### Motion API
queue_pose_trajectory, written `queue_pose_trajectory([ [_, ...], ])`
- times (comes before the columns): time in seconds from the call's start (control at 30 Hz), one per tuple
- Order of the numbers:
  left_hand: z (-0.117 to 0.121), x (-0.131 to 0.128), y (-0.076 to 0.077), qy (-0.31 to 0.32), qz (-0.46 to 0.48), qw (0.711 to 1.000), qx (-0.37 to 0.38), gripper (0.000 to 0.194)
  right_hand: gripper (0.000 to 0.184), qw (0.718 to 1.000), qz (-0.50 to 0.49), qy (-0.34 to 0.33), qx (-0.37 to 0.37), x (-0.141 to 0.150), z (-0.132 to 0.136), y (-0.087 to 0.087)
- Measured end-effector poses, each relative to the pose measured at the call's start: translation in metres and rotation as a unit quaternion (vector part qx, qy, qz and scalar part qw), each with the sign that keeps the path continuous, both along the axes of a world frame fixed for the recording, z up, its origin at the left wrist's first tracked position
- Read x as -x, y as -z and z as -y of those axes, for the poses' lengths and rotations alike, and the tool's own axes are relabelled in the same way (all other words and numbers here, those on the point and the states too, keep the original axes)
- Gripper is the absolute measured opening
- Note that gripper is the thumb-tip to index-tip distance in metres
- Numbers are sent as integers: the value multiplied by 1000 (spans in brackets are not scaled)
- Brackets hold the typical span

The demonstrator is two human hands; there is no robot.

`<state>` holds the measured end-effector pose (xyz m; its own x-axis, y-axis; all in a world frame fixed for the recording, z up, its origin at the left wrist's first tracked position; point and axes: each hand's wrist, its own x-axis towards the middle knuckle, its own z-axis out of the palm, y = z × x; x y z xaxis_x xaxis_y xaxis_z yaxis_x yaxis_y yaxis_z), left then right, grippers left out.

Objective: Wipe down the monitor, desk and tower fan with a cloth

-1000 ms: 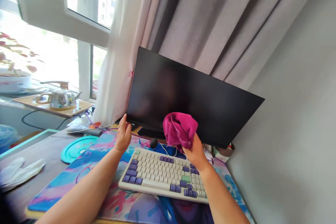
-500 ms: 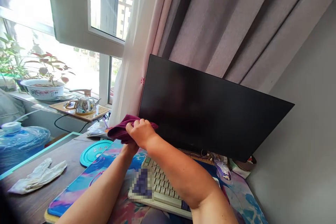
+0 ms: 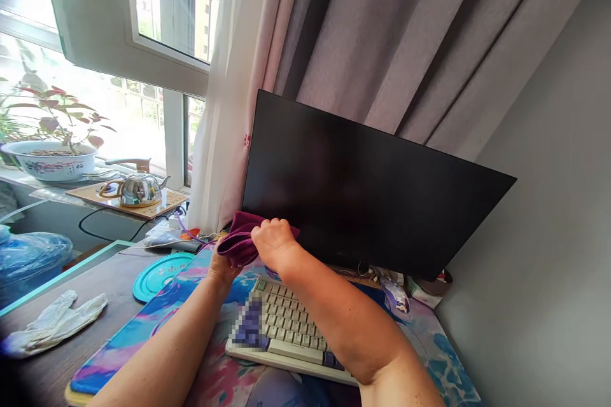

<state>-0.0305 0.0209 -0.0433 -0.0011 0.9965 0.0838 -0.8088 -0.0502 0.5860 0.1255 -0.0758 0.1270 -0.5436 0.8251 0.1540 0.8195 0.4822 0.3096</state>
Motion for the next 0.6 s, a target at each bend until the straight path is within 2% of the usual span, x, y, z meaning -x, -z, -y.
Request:
queue_pose_trajectory([
  [0.23, 4, -10, -18, 2, 73, 997, 30, 32, 34, 998, -19, 52, 18, -59, 13, -6],
  [0.6, 4, -13, -19, -17, 38, 999, 16, 38, 30, 994, -59, 93, 29, -137, 36, -3],
])
